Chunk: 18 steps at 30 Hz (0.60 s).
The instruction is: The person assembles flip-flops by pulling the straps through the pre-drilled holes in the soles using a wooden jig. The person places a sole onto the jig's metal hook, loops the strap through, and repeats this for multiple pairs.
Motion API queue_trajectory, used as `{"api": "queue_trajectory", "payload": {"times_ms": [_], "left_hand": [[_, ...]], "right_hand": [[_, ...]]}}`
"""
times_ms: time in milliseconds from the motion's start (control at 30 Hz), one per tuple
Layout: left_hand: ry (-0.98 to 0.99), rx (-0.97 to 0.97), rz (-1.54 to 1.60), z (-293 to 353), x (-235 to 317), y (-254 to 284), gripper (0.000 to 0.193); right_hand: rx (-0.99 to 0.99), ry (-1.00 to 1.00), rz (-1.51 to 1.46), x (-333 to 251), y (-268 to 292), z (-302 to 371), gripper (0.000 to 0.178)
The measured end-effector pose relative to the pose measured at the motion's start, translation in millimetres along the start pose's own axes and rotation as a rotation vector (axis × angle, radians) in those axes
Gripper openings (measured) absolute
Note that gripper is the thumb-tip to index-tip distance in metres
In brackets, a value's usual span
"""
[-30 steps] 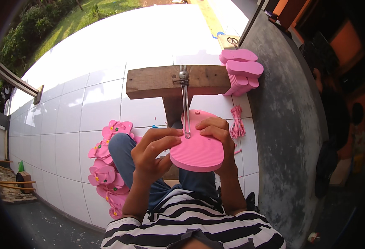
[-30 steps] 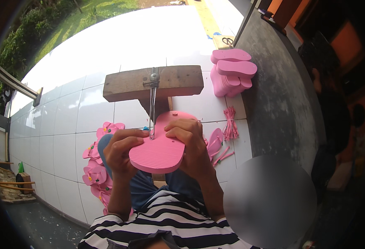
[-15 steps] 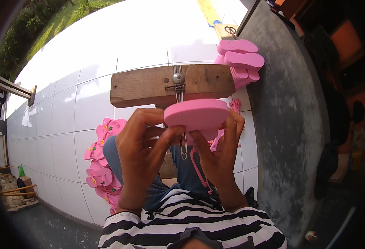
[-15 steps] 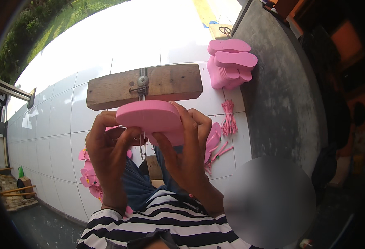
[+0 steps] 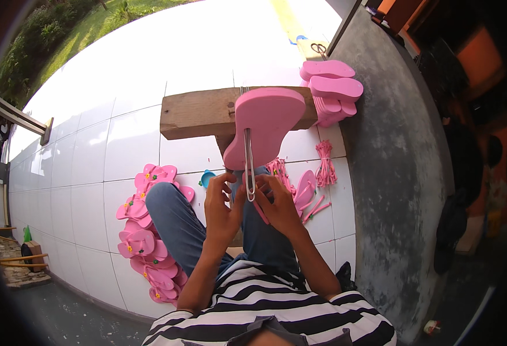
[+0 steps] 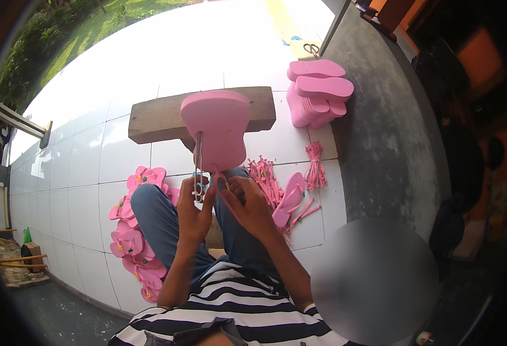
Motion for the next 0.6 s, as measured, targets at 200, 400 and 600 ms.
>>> {"api": "queue_trajectory", "payload": {"times_ms": [200, 400, 600], "left_hand": [[0.435, -0.305, 0.338, 73, -33, -11, 0.019], [0.387, -0.32, 0.537, 53, -26, 55, 0.017], [0.059, -0.273, 0.603, 26, 2, 86, 0.023]], "right_hand": [[-0.177, 0.062, 0.058, 5, -8, 63, 0.02], [-0.006, -0.238, -0.174, -4, 57, 83, 0.022], [0.107, 0.268, 0.552, -67, 70, 68, 0.02]]}}
Point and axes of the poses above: each hand's wrist, its own z-axis away from the middle knuckle, its own y-axis out of the back of the hand, x = y × z, the point moved 3 cm from there along -z, towards the middle knuckle, and after that the axes turned 12 degrees about -z, right-handed, at the moved point
